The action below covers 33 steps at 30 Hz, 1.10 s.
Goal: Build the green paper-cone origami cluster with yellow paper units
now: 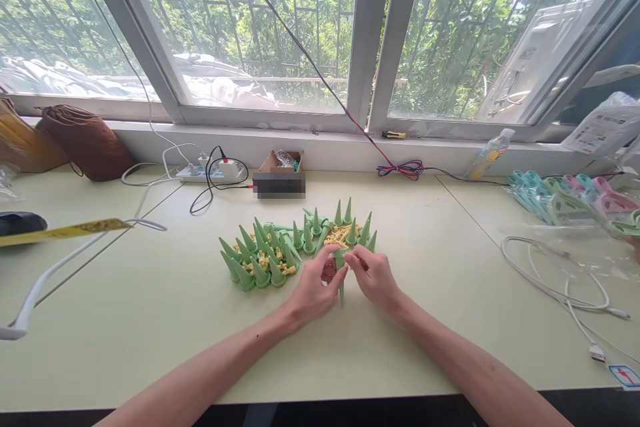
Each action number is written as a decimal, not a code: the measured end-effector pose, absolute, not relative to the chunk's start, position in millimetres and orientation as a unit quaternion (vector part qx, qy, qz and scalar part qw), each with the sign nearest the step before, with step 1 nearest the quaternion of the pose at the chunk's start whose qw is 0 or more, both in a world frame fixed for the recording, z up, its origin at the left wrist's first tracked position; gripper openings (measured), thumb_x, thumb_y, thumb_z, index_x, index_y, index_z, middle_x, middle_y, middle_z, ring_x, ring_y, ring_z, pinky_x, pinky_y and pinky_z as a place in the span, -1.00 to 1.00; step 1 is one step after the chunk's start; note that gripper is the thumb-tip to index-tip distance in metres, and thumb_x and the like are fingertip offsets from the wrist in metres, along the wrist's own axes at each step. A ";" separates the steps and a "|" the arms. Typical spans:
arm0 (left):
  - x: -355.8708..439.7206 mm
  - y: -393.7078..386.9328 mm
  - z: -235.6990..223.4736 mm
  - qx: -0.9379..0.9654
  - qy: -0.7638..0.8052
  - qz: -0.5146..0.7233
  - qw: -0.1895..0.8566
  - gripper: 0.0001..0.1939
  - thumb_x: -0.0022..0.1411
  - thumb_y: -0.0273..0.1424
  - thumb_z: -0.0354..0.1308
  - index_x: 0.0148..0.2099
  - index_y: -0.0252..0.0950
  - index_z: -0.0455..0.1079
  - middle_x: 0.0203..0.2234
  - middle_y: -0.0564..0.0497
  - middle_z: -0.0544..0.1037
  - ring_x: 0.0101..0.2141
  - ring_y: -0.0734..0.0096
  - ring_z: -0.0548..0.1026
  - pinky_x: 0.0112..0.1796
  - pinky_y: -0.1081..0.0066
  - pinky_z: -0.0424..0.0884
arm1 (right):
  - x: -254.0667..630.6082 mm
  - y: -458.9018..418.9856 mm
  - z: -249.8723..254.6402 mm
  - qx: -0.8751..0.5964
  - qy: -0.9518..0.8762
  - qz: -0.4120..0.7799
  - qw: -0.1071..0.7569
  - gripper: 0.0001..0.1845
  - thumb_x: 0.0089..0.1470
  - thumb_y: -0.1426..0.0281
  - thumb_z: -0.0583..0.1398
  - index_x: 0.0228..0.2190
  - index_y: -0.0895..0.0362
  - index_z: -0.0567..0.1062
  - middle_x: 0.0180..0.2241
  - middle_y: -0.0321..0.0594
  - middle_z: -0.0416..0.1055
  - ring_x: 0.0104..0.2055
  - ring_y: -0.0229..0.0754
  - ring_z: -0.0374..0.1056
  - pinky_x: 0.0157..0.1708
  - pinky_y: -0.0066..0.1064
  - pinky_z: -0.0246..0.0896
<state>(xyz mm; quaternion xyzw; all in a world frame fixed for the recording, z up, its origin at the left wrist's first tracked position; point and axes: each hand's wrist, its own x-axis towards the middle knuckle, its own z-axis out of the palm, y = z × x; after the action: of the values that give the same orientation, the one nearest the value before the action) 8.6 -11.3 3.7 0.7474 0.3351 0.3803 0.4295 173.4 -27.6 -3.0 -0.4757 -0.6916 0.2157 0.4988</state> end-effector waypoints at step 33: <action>8.0 -11.0 0.9 0.756 0.335 0.360 0.432 -0.70 0.37 -0.27 0.03 0.09 -0.25 0.20 -0.54 0.17 0.27 -0.54 0.51 0.27 -0.49 0.49 0.29 | 174.9 -27.0 -4.4 -0.496 -0.691 0.203 0.485 -0.50 0.34 0.12 -0.01 -0.58 0.08 0.06 -0.64 -0.43 -0.03 -0.59 -0.34 -0.15 -0.60 -0.45 -0.20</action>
<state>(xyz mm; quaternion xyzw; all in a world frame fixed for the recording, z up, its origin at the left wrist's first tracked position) 8.0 -11.0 0.9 0.7563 0.3346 0.3596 0.4321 174.9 -27.0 -4.4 -0.4956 -0.6912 0.2027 0.4854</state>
